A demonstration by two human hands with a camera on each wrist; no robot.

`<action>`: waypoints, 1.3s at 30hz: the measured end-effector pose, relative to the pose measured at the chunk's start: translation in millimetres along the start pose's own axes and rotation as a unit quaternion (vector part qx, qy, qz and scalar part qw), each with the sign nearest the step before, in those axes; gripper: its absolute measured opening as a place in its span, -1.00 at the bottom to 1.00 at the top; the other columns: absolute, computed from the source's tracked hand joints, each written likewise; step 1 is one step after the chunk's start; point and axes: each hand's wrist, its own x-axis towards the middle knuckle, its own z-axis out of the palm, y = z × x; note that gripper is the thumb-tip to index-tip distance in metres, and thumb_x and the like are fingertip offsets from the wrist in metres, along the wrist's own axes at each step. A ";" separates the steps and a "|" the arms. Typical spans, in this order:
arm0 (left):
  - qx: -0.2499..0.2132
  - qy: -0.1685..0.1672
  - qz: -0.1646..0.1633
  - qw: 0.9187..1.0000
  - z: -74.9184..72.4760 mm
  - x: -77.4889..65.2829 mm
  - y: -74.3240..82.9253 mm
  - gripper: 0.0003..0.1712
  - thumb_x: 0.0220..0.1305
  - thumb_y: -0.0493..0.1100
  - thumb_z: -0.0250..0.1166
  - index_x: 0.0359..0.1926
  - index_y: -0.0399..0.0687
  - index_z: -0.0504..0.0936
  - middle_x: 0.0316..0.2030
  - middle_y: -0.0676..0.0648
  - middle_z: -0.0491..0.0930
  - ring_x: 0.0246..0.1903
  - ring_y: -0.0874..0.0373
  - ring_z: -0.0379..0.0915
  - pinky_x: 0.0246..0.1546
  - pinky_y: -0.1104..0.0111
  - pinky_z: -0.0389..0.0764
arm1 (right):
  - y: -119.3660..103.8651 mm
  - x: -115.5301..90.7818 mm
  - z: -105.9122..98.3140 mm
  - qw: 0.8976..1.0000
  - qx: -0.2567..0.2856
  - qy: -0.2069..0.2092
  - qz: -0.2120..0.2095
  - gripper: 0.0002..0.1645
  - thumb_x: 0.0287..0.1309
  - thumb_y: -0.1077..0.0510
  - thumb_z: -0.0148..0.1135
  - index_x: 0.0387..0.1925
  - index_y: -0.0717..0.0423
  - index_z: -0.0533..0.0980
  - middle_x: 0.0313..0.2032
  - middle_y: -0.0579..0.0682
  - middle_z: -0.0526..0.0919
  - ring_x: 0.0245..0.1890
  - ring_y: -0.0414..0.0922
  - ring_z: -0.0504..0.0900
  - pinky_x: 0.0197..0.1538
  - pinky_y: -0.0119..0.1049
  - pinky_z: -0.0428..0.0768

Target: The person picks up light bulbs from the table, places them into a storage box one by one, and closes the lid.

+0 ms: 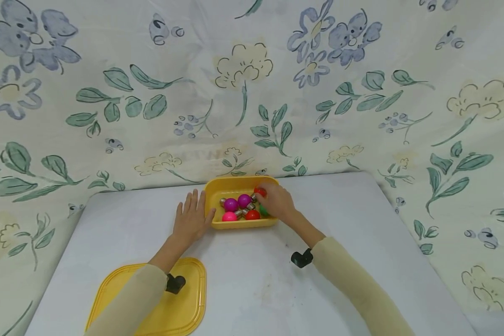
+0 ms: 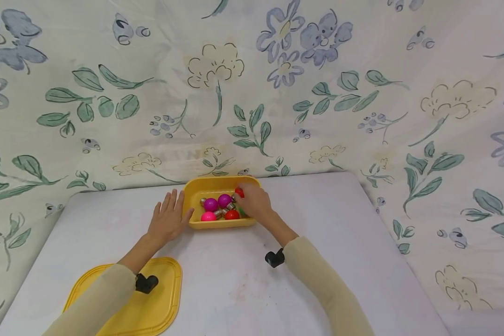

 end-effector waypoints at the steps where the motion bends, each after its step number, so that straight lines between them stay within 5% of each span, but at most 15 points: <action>1: 0.001 -0.001 -0.001 1.000 -0.2 -0.2 0.2 -0.15 0.55 0.14 -0.15 0.54 -0.37 -0.14 0.52 -0.43 -0.22 0.50 -0.32 -0.36 0.41 -0.20 -0.23 | -1.8 -3.0 -0.4 1.000 0.003 0.003 -0.005 -0.68 0.31 0.09 0.32 0.02 0.17 0.63 -0.14 0.03 0.72 -0.32 -0.08 0.61 -0.21 -0.29 0.67; 18: 0.005 -0.007 -0.005 1.000 -3.4 1.1 0.0 -0.13 0.54 0.17 -0.13 0.54 -0.36 -0.13 0.51 -0.44 -0.22 0.48 -0.36 -0.34 0.39 -0.24 -0.22 | -23.8 -54.9 -11.1 0.993 0.088 0.016 -0.072 -0.71 0.30 0.14 0.32 0.01 0.16 0.64 -0.10 0.00 0.70 -0.19 -0.06 0.61 -0.12 -0.34 0.64; 26: -0.026 -0.010 -0.003 1.000 -8.1 -3.5 -1.2 -0.13 0.55 0.18 -0.16 0.55 -0.35 -0.15 0.51 -0.45 -0.20 0.47 -0.39 -0.31 0.38 -0.27 -0.18 | -32.3 -76.4 -0.3 0.986 0.126 0.015 -0.107 -0.76 0.27 0.23 0.32 -0.06 0.23 0.64 -0.15 0.07 0.73 -0.23 -0.09 0.63 -0.14 -0.39 0.64; 39: -0.099 0.027 0.095 0.990 -32.1 -54.6 -25.3 -0.24 0.55 0.01 0.04 0.48 -0.44 0.08 0.44 -0.46 0.09 0.40 -0.39 0.01 0.36 -0.19 0.07 | -49.5 -101.8 18.3 0.978 0.183 -0.045 -0.086 -0.63 0.23 0.21 0.38 0.05 0.24 0.60 -0.05 0.11 0.70 -0.09 -0.08 0.69 -0.11 -0.44 0.64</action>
